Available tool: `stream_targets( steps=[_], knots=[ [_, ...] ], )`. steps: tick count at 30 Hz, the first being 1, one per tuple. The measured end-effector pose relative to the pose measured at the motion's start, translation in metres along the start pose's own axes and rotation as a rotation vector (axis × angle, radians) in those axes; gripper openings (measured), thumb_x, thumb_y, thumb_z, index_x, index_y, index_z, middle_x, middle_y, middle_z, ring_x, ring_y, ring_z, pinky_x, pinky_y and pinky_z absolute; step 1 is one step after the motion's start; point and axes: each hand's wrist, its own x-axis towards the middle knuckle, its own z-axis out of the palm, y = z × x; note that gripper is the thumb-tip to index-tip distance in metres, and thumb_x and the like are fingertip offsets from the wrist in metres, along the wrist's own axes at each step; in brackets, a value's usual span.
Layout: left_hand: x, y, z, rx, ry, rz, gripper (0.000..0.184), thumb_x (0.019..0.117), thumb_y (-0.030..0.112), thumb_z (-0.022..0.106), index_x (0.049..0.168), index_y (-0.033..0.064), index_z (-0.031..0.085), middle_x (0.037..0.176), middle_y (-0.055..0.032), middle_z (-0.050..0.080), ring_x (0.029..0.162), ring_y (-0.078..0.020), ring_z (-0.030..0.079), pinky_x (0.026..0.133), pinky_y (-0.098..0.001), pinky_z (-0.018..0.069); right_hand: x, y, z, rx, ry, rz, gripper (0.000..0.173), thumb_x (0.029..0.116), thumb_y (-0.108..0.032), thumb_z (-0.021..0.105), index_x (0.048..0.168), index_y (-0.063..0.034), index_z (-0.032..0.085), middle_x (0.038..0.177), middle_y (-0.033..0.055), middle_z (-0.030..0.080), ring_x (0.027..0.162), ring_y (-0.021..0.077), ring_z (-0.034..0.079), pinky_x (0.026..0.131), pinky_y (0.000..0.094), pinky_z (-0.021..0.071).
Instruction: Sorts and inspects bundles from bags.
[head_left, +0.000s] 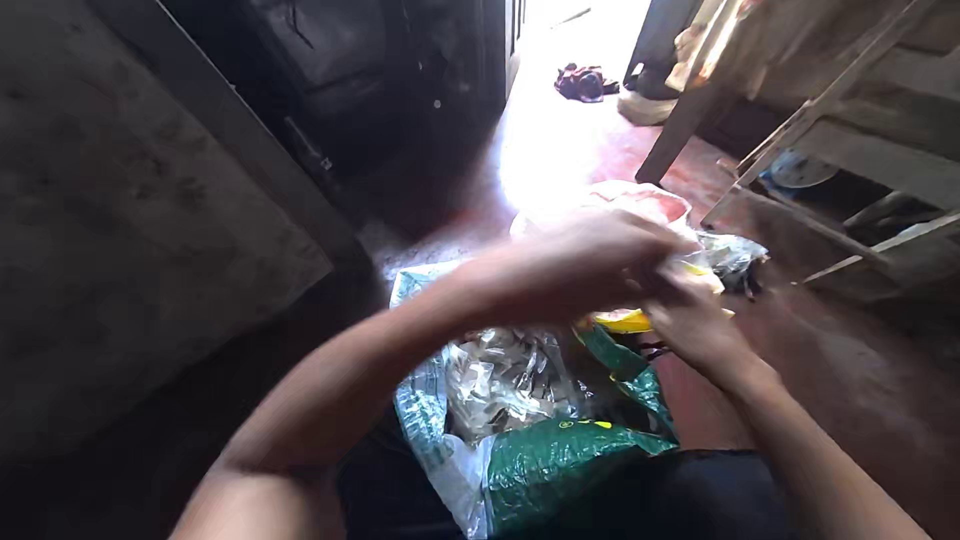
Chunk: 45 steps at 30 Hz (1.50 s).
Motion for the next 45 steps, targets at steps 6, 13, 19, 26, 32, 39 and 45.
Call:
stream_targets(
  steps=[6, 13, 19, 26, 32, 39, 45],
  knots=[
    [-0.173, -0.082, 0.025, 0.151, -0.165, -1.287, 0.080, 0.0966, 0.069, 0.051, 0.151, 0.0102, 0.043, 0.112, -0.0265, 0.068, 0.105, -0.0457, 0.067, 0.087, -0.0696, 0.0495, -0.122, -0.045, -0.019, 0.008, 0.007, 0.260, 0.084, 0.1002, -0.069, 0.040, 0.143, 0.0022, 0.056, 0.055, 0.0058, 0.052, 0.041, 0.0218, 0.047, 0.040, 0.0432, 0.0417],
    [-0.167, -0.030, 0.115, -0.754, 0.352, -0.761, 0.058, 0.0948, 0.010, 0.062, 0.146, -0.0087, 0.043, 0.121, -0.0093, 0.068, 0.100, -0.0011, 0.067, 0.091, -0.0208, 0.0558, -0.128, -0.071, 0.004, 0.264, 0.005, 0.425, 0.080, 0.0964, -0.051, 0.055, 0.158, -0.0027, 0.036, 0.093, 0.0151, 0.074, 0.061, 0.0216, 0.067, 0.053, 0.0446, 0.0545],
    [-0.139, -0.008, 0.118, -1.080, 0.738, -0.650, 0.069, 0.0938, -0.001, 0.057, 0.158, 0.0079, 0.032, 0.116, -0.0041, 0.071, 0.090, -0.0076, 0.072, 0.081, -0.0251, 0.0619, -0.094, -0.071, 0.037, 0.649, 0.039, 0.443, 0.066, 0.0909, -0.012, 0.050, 0.156, -0.0070, 0.037, 0.144, 0.0144, 0.056, 0.109, 0.0112, 0.065, 0.086, 0.0328, 0.0556],
    [-0.179, -0.014, 0.105, -0.614, 0.732, -0.585, 0.071, 0.0905, 0.007, 0.060, 0.156, 0.0021, 0.034, 0.151, -0.0006, 0.051, 0.117, 0.0004, 0.061, 0.098, -0.0205, 0.0535, -0.045, -0.118, 0.017, 0.763, -0.055, 0.070, 0.070, 0.0942, -0.001, 0.056, 0.159, -0.0171, 0.036, 0.122, 0.0136, 0.070, 0.091, 0.0183, 0.071, 0.079, 0.0410, 0.0592],
    [-0.214, 0.006, 0.099, -0.414, 0.653, -0.756, 0.075, 0.0914, 0.009, 0.058, 0.157, -0.0043, 0.024, 0.158, -0.0101, 0.039, 0.127, -0.0010, 0.055, 0.100, -0.0176, 0.0504, -0.004, -0.113, 0.058, 0.663, -0.293, -0.037, 0.050, 0.0987, -0.004, 0.055, 0.146, -0.0187, 0.057, 0.110, 0.0167, 0.073, 0.098, 0.0349, 0.069, 0.082, 0.0595, 0.0528],
    [-0.188, 0.058, 0.051, 0.447, -0.199, -0.763, 0.075, 0.1003, 0.062, 0.047, 0.152, 0.0067, 0.049, 0.147, -0.0406, 0.043, 0.132, -0.0596, 0.045, 0.104, -0.0729, 0.0355, 0.031, -0.050, 0.038, 0.852, -0.144, 0.042, 0.042, 0.0995, 0.002, 0.045, 0.134, -0.0086, 0.066, 0.126, 0.0140, 0.069, 0.114, 0.0238, 0.065, 0.094, 0.0477, 0.0500],
    [-0.151, 0.091, 0.118, 0.242, -0.230, -0.540, 0.074, 0.0910, 0.039, 0.070, 0.145, -0.0074, 0.050, 0.102, -0.0169, 0.076, 0.090, -0.0287, 0.074, 0.088, -0.0490, 0.0573, 0.038, -0.029, 0.033, 0.906, -0.107, 0.046, 0.036, 0.1004, 0.001, 0.044, 0.124, -0.0059, 0.070, 0.117, 0.0113, 0.070, 0.104, 0.0169, 0.065, 0.089, 0.0395, 0.0505]
  ],
)
